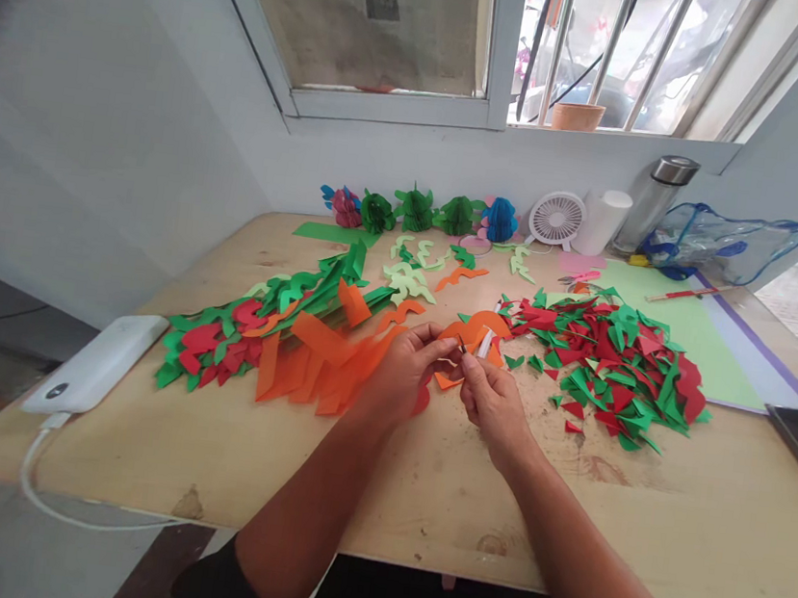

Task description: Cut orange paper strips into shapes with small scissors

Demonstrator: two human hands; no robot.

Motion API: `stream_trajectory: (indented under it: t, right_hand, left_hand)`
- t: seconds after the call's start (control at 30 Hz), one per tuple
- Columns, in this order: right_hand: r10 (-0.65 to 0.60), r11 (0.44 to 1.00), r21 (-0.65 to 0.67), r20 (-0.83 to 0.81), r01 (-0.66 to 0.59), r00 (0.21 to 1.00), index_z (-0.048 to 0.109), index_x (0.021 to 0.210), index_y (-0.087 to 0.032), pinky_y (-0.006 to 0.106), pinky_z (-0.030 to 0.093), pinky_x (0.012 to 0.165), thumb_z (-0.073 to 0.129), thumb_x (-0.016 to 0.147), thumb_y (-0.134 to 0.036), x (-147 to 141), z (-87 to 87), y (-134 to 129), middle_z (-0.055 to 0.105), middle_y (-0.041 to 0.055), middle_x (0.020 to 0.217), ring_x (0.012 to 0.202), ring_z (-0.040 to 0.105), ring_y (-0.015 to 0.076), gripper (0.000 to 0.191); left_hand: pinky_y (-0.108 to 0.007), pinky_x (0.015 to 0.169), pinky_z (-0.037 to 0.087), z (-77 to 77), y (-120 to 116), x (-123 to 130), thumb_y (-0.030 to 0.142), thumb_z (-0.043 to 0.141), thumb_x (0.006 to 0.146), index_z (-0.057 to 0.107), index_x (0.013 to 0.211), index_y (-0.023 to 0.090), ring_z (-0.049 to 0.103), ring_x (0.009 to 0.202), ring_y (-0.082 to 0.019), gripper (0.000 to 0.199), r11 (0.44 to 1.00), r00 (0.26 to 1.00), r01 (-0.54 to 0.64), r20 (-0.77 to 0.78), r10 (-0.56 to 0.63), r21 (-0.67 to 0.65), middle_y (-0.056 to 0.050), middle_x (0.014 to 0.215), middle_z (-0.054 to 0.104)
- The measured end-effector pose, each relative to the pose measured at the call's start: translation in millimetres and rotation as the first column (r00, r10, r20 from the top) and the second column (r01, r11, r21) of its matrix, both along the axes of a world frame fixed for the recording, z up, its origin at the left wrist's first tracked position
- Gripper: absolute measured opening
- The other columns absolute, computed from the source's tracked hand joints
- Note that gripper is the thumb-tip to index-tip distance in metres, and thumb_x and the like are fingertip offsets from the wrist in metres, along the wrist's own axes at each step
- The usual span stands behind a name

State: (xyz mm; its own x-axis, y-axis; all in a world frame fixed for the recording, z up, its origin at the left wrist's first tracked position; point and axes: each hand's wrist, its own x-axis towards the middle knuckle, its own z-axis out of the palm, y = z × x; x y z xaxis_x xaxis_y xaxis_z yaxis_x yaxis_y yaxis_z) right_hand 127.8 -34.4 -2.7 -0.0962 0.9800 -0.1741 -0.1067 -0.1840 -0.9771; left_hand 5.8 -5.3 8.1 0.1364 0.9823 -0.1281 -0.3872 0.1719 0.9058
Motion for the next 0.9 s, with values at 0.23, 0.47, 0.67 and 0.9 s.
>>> stream_trajectory:
  t: [0.23, 0.47, 0.67, 0.9]
  right_hand:
    - [0.013, 1.000, 0.010, -0.012, -0.013, 1.000, 0.055, 0.068, -0.019, 0.021, 0.014, 0.034, 0.059, 0.075, -0.066, 0.3, -0.9, 0.6, 0.033, -0.0082, 0.041, 0.035, 0.020, 0.0058, 0.047]
    - [0.007, 1.000, 0.000, -0.020, -0.007, 1.000, 0.053, 0.066, -0.019, 0.020, 0.014, 0.034, 0.061, 0.072, -0.068, 0.5, -1.6, 0.4, 0.033, -0.0083, 0.042, 0.036, 0.021, 0.0052, 0.050]
    - [0.010, 1.000, 0.006, -0.010, -0.010, 1.000, 0.054, 0.067, -0.018, 0.020, 0.014, 0.034, 0.062, 0.071, -0.068, -0.1, 0.5, -0.1, 0.034, -0.0084, 0.042, 0.036, 0.021, 0.0051, 0.050]
    - [0.019, 1.000, 0.011, 0.010, -0.019, 1.000, 0.052, 0.066, -0.019, 0.020, 0.015, 0.034, 0.060, 0.072, -0.068, 0.3, 1.2, 0.0, 0.033, -0.0084, 0.040, 0.036, 0.021, 0.0054, 0.050]
  left_hand:
    - [-0.026, 0.059, 0.043, -0.5, -0.1, 0.1, 0.034, 0.071, 0.064, 0.057, 0.066, 0.016, 0.053, 0.055, -0.010, 0.022, 1.000, 1.000, -0.003, 0.003, 0.003, 0.001, 0.000, 0.061, 0.060]
    - [-0.026, 0.059, 0.043, -0.7, 0.1, 0.0, 0.033, 0.071, 0.064, 0.058, 0.066, 0.016, 0.054, 0.056, -0.010, 0.021, 1.000, 1.000, 0.004, 0.010, -0.004, 0.008, 0.001, 0.061, 0.059]
    - [-0.026, 0.059, 0.044, -1.4, 0.3, 0.2, 0.033, 0.071, 0.064, 0.059, 0.066, 0.016, 0.054, 0.056, -0.011, 0.021, 1.000, 1.000, -0.003, 0.012, 0.003, 0.005, 0.001, 0.061, 0.059]
    - [-0.026, 0.059, 0.044, -1.4, 0.4, 0.3, 0.032, 0.071, 0.063, 0.058, 0.066, 0.016, 0.053, 0.055, -0.010, 0.021, 1.000, 1.000, -0.002, 0.024, 0.002, 0.000, 0.000, 0.061, 0.060]
